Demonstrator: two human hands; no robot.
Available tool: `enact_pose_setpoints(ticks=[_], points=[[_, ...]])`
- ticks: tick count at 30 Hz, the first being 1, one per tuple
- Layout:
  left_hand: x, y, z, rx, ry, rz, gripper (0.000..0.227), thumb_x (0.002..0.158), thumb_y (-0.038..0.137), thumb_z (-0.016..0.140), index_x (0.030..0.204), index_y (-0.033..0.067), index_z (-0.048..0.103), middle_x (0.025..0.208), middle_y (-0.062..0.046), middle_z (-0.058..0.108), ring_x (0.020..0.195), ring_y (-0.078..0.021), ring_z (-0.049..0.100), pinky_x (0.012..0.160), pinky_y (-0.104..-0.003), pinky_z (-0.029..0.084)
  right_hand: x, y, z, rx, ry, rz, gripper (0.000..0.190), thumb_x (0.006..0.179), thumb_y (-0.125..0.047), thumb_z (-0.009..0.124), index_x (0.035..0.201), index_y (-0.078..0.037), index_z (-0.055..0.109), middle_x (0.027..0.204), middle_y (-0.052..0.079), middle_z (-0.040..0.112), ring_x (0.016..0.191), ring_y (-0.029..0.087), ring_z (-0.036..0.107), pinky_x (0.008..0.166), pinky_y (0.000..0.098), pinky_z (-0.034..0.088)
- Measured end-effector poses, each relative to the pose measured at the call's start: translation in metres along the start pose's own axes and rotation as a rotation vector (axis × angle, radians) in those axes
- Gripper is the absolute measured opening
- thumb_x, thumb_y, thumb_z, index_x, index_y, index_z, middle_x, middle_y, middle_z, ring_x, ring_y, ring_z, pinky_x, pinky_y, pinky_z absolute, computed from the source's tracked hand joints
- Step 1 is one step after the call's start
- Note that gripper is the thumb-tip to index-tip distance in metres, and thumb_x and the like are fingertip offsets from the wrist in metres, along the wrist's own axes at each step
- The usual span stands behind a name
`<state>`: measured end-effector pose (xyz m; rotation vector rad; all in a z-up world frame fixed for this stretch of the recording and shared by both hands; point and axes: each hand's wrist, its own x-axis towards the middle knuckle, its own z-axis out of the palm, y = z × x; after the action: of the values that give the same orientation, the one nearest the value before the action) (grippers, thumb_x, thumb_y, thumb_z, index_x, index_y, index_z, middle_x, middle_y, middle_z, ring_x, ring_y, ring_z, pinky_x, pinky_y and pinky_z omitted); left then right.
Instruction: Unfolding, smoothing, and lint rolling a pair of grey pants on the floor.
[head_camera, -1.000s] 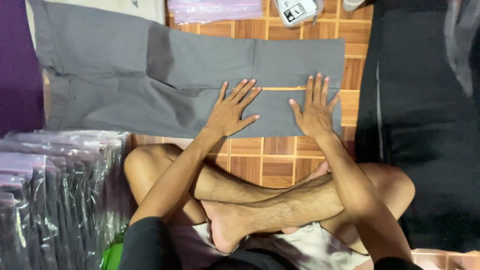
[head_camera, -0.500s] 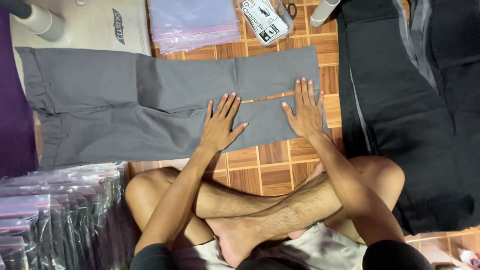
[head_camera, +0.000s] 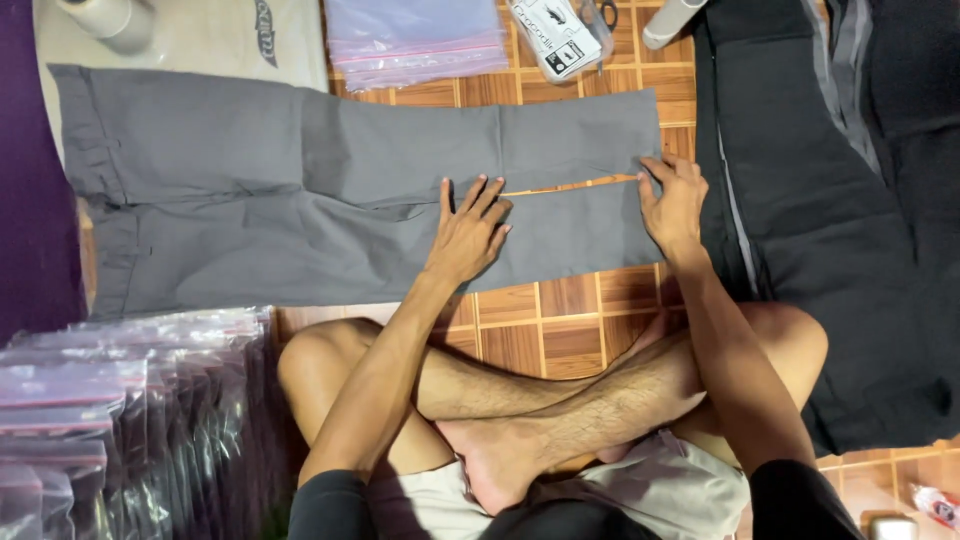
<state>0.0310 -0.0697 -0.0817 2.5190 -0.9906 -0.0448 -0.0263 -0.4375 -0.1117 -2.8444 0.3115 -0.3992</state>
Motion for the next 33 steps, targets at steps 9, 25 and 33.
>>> enact_pose_setpoints(ticks=[9, 25, 33], points=[[-0.007, 0.003, -0.009, -0.11, -0.081, -0.024, 0.042, 0.103, 0.03, 0.056, 0.143, 0.0148, 0.058, 0.158, -0.003, 0.046, 0.15, -0.0236, 0.037, 0.121, -0.069, 0.005, 0.021, -0.042, -0.036, 0.703, 0.24, 0.067, 0.025, 0.09, 0.015, 0.071, 0.113, 0.004, 0.075, 0.113, 0.019, 0.062, 0.105, 0.032, 0.067, 0.087, 0.034, 0.059], [-0.001, 0.007, -0.019, 0.06, -0.009, 0.046, 0.054, 0.103, 0.036, 0.061, 0.145, 0.0027, 0.055, 0.157, -0.005, 0.048, 0.149, -0.0216, 0.037, 0.125, -0.059, 0.006, 0.014, 0.0, -0.032, 0.132, -0.193, 0.415, 0.029, 0.087, -0.018, 0.081, 0.114, -0.011, 0.071, 0.11, 0.015, 0.065, 0.098, 0.045, 0.071, 0.077, 0.058, 0.059], [-0.008, 0.007, -0.017, -0.044, -0.17, 0.041, 0.056, 0.107, 0.042, 0.048, 0.159, 0.0237, 0.037, 0.172, -0.002, 0.018, 0.159, -0.0227, 0.014, 0.126, -0.059, 0.005, 0.024, -0.025, -0.044, 0.263, 0.08, 0.199, 0.015, 0.095, -0.003, 0.077, 0.108, -0.005, 0.07, 0.095, 0.015, 0.061, 0.087, 0.038, 0.069, 0.075, 0.0481, 0.057]])
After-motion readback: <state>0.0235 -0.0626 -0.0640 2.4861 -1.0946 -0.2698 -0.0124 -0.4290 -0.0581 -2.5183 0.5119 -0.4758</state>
